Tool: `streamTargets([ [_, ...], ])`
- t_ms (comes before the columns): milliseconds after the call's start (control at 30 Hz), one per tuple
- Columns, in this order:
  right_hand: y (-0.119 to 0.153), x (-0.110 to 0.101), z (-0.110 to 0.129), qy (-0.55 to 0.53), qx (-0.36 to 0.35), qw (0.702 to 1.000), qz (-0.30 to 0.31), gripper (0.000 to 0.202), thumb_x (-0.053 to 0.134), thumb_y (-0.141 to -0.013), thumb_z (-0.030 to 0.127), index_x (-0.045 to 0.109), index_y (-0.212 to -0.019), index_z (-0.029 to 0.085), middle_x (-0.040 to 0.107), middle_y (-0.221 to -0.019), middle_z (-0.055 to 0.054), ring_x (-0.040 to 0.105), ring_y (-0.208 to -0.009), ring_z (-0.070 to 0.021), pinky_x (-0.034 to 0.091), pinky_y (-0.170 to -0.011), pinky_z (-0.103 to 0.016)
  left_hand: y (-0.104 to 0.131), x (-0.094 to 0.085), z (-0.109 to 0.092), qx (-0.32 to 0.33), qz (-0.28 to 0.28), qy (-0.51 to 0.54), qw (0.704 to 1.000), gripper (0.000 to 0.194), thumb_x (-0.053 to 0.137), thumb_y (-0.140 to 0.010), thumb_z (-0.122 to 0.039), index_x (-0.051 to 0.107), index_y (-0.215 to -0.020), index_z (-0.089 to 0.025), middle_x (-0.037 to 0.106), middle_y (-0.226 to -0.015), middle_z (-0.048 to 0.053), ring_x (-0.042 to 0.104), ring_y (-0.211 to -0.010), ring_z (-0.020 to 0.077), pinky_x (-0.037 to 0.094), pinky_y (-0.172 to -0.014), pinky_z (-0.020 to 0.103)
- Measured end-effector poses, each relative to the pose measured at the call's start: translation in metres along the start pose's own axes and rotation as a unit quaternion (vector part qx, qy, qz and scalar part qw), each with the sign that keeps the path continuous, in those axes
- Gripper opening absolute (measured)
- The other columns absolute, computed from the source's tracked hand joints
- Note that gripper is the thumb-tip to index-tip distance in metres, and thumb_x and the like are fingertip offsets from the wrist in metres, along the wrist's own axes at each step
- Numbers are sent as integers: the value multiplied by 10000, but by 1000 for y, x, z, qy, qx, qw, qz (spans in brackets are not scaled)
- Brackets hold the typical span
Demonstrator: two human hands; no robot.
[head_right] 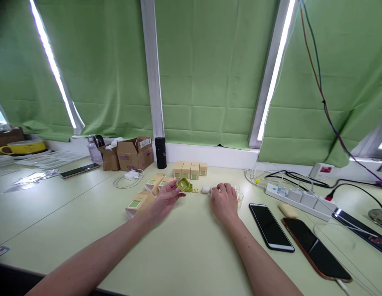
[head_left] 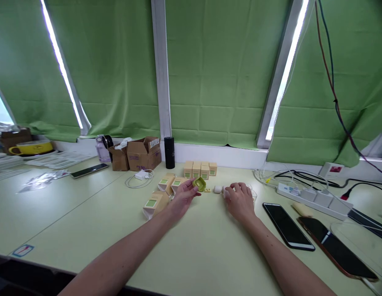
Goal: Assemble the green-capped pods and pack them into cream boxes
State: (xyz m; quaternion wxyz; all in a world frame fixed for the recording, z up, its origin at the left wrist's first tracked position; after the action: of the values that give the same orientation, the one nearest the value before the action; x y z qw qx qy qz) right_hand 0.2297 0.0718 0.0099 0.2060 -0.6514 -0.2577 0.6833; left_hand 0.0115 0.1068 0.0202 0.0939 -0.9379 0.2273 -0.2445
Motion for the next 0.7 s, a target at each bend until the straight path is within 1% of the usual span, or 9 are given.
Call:
streamTargets([
  [267, 2, 1, 3, 36, -9, 999, 1, 191, 601, -875, 111, 751, -950, 203, 664, -1128, -143, 483, -1111, -316, 345, -917, -424, 0, 4, 1, -4, 3, 0, 1000, 511, 934, -691, -303, 759, -1157, -186, 728, -1114, 96, 637, -974, 198, 481, -861, 323],
  [367, 1, -3, 1, -16, 9, 1000, -16, 202, 605, -871, 118, 744, -989, 203, 656, -1149, -149, 481, -1129, -328, 347, -937, -442, 0, 3, 2, 1, 2, -7, 1000, 512, 933, -695, -310, 756, -1159, -186, 732, -1123, 100, 642, -981, 205, 480, -861, 328],
  [433, 0, -8, -5, -115, 58, 991, -44, 183, 627, -874, 184, 738, -1016, 215, 651, -1166, -147, 474, -1150, -343, 348, -954, -462, -1, 2, 1, 8, -3, -10, 1000, 516, 930, -700, -311, 752, -1169, -193, 738, -1113, 96, 651, -983, 212, 477, -864, 335],
  [467, 0, -10, -11, -204, 96, 973, -57, 163, 653, -869, 240, 738, -1007, 220, 653, -1159, -142, 473, -1153, -349, 349, -960, -470, -1, 1, 1, 12, -5, -13, 1000, 517, 929, -701, -312, 750, -1172, -196, 741, -1105, 93, 655, -983, 215, 476, -866, 338],
  [500, 0, -8, -16, -307, 136, 940, -65, 166, 683, -858, 313, 738, -988, 227, 660, -1137, -134, 480, -1142, -350, 357, -956, -471, -1, 1, 1, 14, -6, -16, 1000, 518, 929, -702, -315, 750, -1173, -196, 743, -1099, 92, 657, -984, 218, 476, -867, 341],
  [533, 0, -5, -20, -412, 172, 893, -65, 211, 708, -842, 398, 738, -969, 232, 672, -1101, -122, 500, -1113, -344, 374, -939, -464, -1, 1, 1, 15, -6, -21, 1000, 517, 928, -703, -320, 751, -1172, -195, 744, -1097, 94, 657, -985, 220, 477, -867, 342],
  [567, 1, 1, -21, -508, 201, 836, -56, 277, 725, -821, 481, 738, -948, 235, 686, -1056, -111, 528, -1067, -332, 396, -905, -447, -2, 1, 0, 16, -6, -26, 1000, 514, 927, -705, -326, 752, -1169, -192, 744, -1099, 97, 656, -986, 221, 478, -866, 343],
  [633, 1, 7, -15, -620, 223, 751, -29, 405, 683, -817, 628, 734, -929, 242, 711, -969, -87, 593, -941, -291, 436, -794, -399, -2, 1, 0, 18, -7, -33, 999, 505, 924, -709, -338, 754, -1160, -189, 744, -1109, 104, 655, -987, 221, 482, -868, 346],
  [700, 2, 10, -6, -696, 233, 680, -3, 445, 659, -818, 681, 730, -900, 250, 723, -929, -66, 630, -847, -252, 447, -702, -359, -2, 2, 0, 20, -7, -36, 999, 500, 924, -709, -348, 755, -1152, -188, 745, -1114, 108, 657, -993, 226, 487, -878, 354],
])
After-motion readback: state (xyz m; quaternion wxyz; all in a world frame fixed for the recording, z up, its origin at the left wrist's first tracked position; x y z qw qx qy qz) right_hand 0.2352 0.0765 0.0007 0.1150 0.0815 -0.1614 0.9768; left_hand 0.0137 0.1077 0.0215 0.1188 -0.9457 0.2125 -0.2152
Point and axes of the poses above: each hand's wrist, its own y-axis away from the middle knuckle, its own x-axis out of the palm, z = x × y, the point moved 8 cm from there along -y, towards the middle knuckle
